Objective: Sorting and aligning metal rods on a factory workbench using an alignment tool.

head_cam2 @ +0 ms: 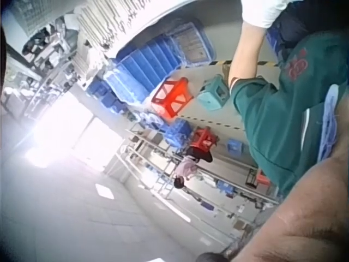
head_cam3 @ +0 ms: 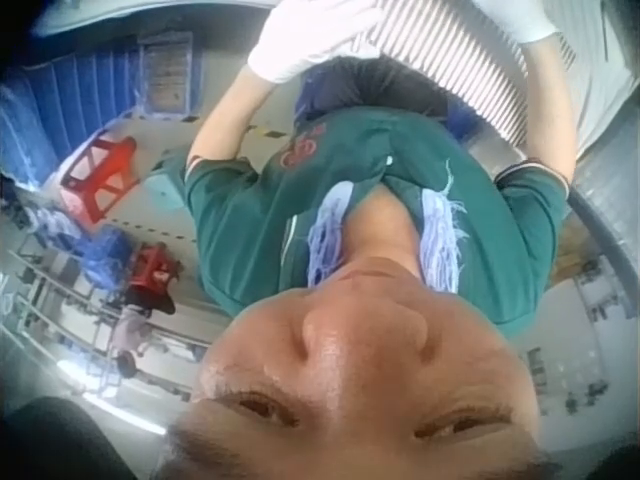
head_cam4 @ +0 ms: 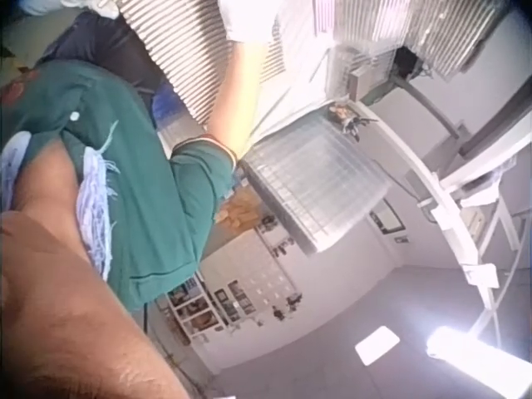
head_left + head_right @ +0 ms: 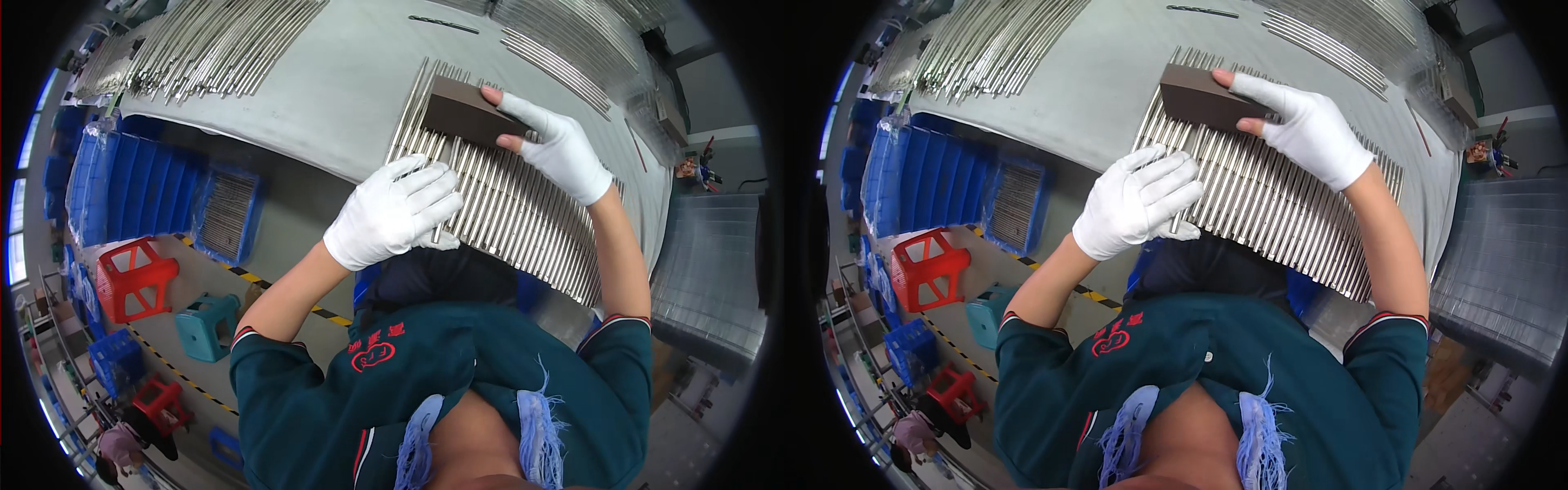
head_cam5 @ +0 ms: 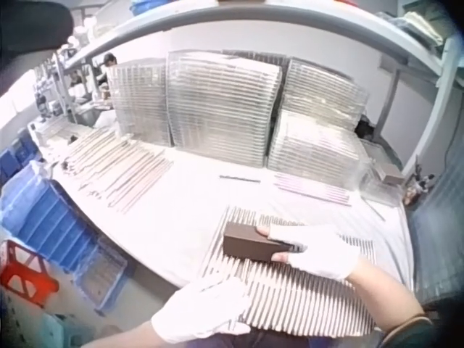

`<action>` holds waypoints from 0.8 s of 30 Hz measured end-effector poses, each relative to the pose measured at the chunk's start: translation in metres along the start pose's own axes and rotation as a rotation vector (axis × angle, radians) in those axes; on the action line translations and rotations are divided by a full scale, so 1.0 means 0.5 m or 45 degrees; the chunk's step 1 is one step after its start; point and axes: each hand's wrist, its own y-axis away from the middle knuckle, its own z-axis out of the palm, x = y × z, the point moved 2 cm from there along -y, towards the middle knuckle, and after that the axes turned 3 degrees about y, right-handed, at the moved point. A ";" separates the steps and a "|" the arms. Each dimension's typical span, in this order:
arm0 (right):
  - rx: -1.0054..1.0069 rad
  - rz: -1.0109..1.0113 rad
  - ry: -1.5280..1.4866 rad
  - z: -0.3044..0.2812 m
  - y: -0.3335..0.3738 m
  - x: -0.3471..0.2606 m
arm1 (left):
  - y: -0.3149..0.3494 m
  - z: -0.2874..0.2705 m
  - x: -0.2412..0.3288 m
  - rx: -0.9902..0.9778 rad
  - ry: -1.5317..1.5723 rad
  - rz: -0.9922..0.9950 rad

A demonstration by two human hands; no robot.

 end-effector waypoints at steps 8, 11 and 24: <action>0.253 0.151 -0.090 -0.083 0.136 0.117 | -0.004 -0.009 -0.001 -0.085 0.072 -0.065; 0.896 0.267 -0.194 -0.130 0.174 0.178 | 0.001 -0.010 -0.003 -0.136 0.031 -0.097; 1.488 0.416 -0.158 -0.170 0.252 0.340 | 0.001 -0.005 -0.016 -0.381 -0.040 -0.119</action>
